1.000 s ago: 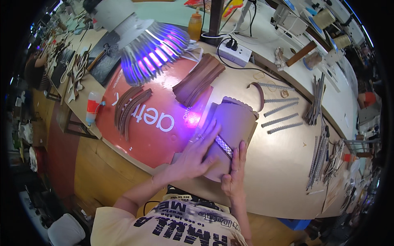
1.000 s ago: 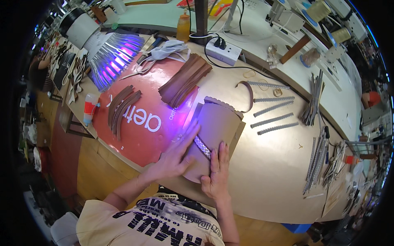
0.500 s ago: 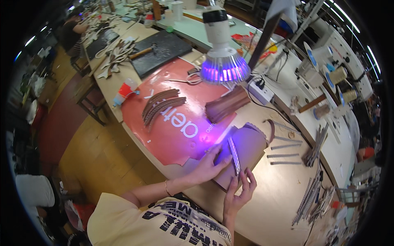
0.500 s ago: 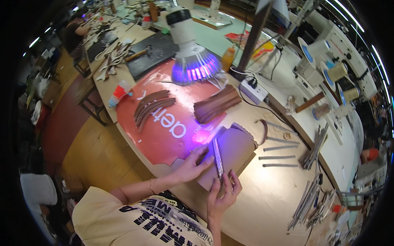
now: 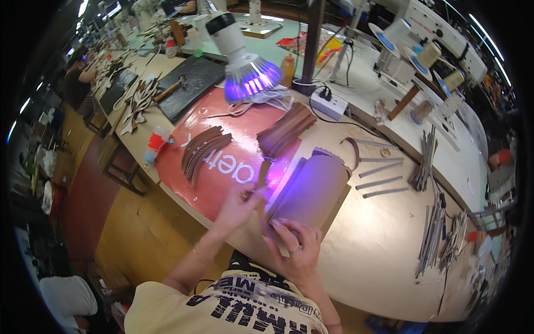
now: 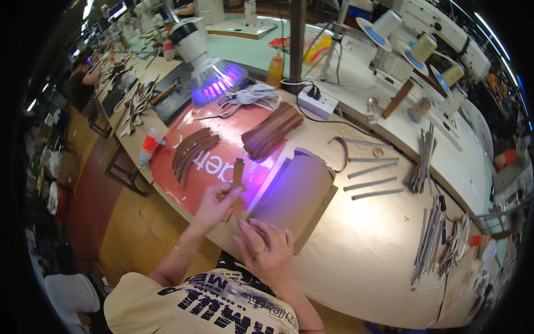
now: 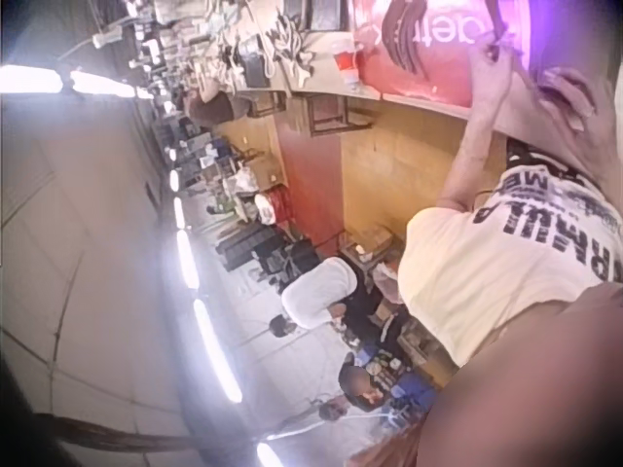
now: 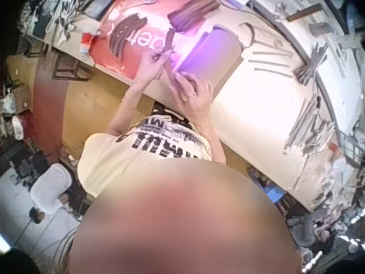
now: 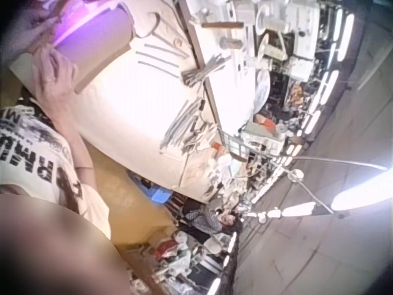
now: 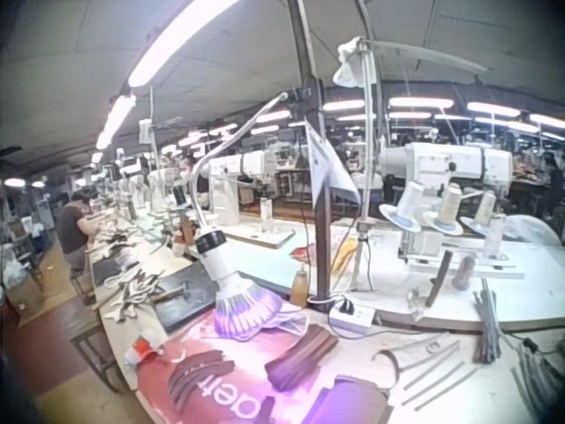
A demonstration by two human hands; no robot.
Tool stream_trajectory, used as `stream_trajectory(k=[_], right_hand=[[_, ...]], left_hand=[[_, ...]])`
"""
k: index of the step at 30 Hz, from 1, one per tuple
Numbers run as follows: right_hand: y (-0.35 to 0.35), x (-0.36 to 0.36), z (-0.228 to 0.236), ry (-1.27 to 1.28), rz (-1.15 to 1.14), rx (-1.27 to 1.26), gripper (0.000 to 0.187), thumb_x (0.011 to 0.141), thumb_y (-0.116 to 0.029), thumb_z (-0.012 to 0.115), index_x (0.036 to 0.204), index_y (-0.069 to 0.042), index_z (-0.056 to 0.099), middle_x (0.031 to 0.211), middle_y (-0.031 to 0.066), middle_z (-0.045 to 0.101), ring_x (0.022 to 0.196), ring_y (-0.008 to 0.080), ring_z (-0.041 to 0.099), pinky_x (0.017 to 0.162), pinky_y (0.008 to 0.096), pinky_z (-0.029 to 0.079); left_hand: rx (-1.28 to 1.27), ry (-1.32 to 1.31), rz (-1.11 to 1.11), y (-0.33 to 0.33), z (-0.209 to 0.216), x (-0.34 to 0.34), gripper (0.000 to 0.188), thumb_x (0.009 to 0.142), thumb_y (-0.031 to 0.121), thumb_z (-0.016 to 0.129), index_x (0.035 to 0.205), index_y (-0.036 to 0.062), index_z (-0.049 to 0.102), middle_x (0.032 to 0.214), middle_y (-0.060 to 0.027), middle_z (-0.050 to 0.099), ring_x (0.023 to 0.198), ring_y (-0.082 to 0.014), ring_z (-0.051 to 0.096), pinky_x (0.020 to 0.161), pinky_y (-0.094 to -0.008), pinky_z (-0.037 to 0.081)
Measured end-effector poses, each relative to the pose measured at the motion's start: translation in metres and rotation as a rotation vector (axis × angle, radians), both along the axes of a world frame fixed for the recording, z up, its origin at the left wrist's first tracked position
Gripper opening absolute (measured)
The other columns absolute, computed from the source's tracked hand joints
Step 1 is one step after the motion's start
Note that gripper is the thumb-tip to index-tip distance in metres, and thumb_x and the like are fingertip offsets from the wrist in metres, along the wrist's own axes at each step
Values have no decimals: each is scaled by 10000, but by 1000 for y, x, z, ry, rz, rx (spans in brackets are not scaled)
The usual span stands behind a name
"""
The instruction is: The person wraps a braided cord around a stack of brown cardboard pieces on a workbench. They repeatedly pick up new cord pieces, wrap them around the stack, and adjust the placement. The person occasionally moves the stack and handles other cord pieces on the table.
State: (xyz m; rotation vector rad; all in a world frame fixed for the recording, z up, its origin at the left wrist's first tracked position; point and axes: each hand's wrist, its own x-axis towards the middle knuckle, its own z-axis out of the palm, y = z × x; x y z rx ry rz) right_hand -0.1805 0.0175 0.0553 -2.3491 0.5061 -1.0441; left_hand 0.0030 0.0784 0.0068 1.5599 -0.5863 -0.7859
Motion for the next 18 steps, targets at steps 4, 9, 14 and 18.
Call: stream_trajectory(k=[4,9,14,18], right_hand=[[-25,-29,-5,59,-146,-32,360,742,-112,808,1075,-119,673,1019,55,642,916,235,599,816,372,425],[-103,-98,-38,290,-477,-18,250,806,-117,739,1046,-106,671,1012,69,640,959,254,597,824,397,439],[-166,-141,-62,520,-623,12,247,868,-123,685,1112,-92,670,1051,101,629,962,273,591,835,388,461],[-197,-140,-74,578,-610,10,284,889,-106,647,1173,-116,659,1120,120,596,992,285,576,857,399,465]], left_hand=[[271,-830,122,16,-34,74,183,889,84,623,1023,-4,711,726,-163,658,636,-263,618,621,-366,490],[546,-1005,113,32,-42,131,237,907,114,607,1113,40,696,882,-204,686,789,-368,662,730,-453,504],[568,-1301,10,28,-39,158,242,905,132,616,1120,41,680,982,-177,654,881,-366,638,771,-462,508],[569,-1400,-54,25,-29,165,260,865,128,664,1114,54,673,1013,-158,636,900,-357,632,773,-450,512]])
